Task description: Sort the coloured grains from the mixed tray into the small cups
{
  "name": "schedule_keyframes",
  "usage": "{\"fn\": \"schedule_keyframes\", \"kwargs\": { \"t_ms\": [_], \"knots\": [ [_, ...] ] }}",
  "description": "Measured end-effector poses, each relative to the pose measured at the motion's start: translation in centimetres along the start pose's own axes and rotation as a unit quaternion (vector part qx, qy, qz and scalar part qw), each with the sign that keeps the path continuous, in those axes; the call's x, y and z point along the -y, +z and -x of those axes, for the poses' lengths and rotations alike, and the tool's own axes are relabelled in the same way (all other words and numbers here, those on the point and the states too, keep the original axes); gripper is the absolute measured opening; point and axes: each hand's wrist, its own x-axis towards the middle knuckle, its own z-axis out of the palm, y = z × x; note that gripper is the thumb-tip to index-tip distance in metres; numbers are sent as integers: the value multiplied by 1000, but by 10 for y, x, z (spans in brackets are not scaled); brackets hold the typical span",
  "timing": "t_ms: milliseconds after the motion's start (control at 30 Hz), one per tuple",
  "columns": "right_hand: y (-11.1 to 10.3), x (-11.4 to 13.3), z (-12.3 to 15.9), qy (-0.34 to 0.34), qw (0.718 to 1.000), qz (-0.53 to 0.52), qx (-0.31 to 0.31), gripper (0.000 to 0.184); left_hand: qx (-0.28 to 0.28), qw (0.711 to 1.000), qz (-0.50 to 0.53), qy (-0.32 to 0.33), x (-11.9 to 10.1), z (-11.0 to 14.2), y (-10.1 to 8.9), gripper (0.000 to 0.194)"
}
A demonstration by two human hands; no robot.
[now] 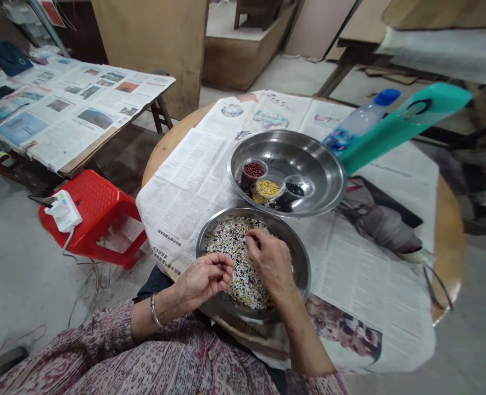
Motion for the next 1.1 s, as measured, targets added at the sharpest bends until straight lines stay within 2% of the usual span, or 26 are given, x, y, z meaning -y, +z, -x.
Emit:
{"fn": "schedule_keyframes", "kwargs": {
  "t_ms": [100, 200, 333, 467, 633, 700, 800, 933, 1100],
  "knots": [
    [-8, -15, 10, 58, 998, -16, -26, 26, 0, 1000, -5, 3, 1, -1, 0, 25],
    [-12, -22, 15, 69, 997, -13, -36, 26, -4, 1000, -11, 4, 2, -1, 1, 25],
    [-8, -15, 12, 2, 1000, 3, -3, 26, -5, 1000, -12, 10, 2, -2, 1, 25],
    [0, -4, 7, -91, 993, 77, 15, 25, 4, 1000, -15, 17, 3, -2, -1, 25],
    [9, -2, 5, -122, 972, 195, 37, 25, 6, 1000, -17, 13, 2, -2, 0, 25],
    [10, -2, 5, -123, 970, 207, 40, 26, 0, 1000, -17, 9, 1, -1, 0, 25],
    [6, -3, 7, -112, 981, 160, 23, 26, -2, 1000, -18, 4, 0, -1, 1, 25],
    [-2, -7, 13, -59, 995, 83, 0, 31, -1, 1000, -16, 2, 0, -1, 1, 25],
    [-13, -9, 17, 7, 999, 26, 34, 32, -5, 1000, -18, 4, 1, -2, 1, 26]
  ]
}}
